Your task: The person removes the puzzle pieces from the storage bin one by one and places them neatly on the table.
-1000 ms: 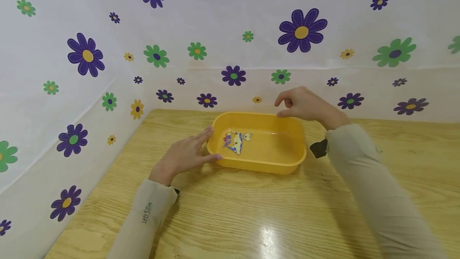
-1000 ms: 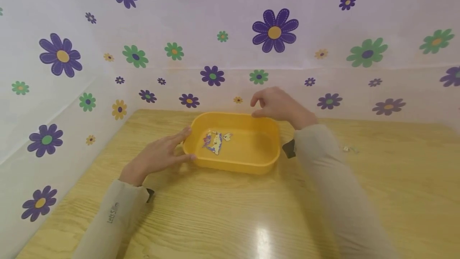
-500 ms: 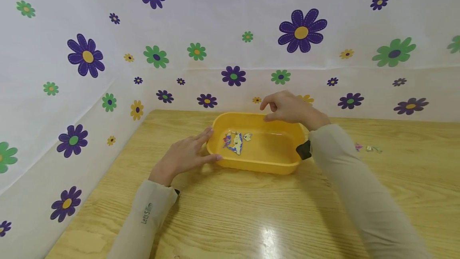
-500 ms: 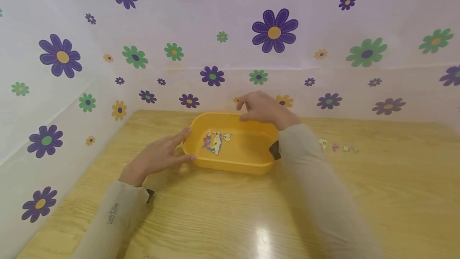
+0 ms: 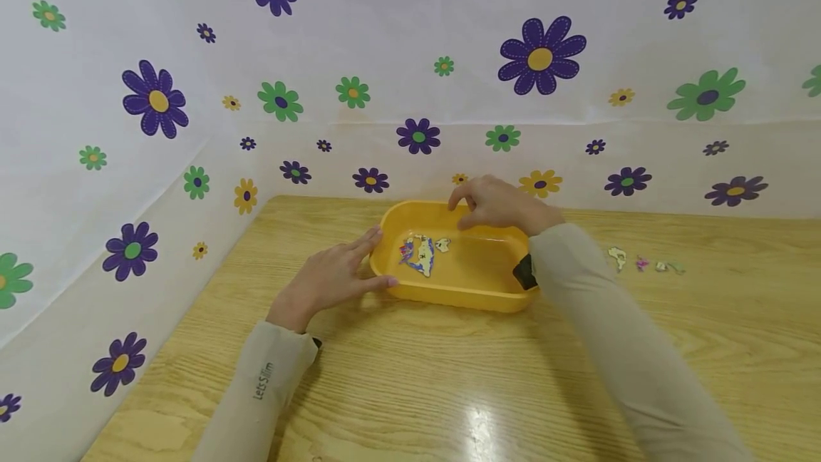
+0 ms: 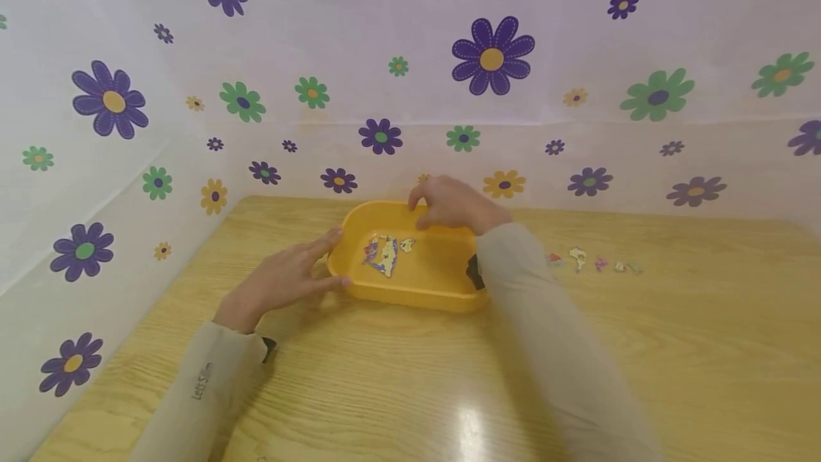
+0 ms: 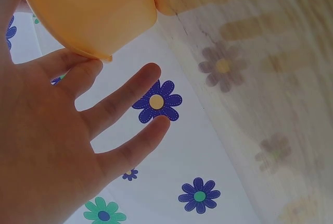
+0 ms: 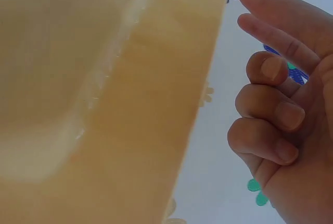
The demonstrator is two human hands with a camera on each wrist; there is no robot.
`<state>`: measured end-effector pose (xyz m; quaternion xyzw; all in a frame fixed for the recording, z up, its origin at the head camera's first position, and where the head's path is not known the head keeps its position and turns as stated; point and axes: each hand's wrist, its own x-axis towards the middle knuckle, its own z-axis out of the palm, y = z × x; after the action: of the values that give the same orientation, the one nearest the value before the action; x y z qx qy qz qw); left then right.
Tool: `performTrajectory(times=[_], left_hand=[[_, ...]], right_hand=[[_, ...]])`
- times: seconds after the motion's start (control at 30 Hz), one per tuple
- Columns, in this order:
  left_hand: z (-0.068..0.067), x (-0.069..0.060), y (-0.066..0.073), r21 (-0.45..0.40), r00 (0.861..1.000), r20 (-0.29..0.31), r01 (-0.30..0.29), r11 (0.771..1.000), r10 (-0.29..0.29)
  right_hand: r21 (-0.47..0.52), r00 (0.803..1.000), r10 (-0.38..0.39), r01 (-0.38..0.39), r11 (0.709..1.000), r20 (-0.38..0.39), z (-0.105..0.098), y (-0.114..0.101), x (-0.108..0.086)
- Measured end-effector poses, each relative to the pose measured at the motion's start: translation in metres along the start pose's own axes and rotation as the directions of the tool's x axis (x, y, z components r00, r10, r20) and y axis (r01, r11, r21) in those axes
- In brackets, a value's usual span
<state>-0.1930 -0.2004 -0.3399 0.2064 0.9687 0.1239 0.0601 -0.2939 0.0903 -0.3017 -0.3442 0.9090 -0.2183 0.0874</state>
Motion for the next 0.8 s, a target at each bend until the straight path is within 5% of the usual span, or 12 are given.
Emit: performTrajectory(times=[0.43, 0.8], left_hand=[[0.003, 0.001, -0.004, 0.016, 1.000, -0.004, -0.006, 1.000, 0.006], [0.002, 0.000, -0.002, 0.003, 1.000, -0.001, -0.001, 1.000, 0.001]], right_hand=[[-0.025, 0.987, 0.041, -0.037, 0.999, 0.154, 0.022, 0.008, 0.016], [-0.155, 0.952, 0.166, -0.129, 0.979, 0.258, 0.039, -0.005, 0.024]])
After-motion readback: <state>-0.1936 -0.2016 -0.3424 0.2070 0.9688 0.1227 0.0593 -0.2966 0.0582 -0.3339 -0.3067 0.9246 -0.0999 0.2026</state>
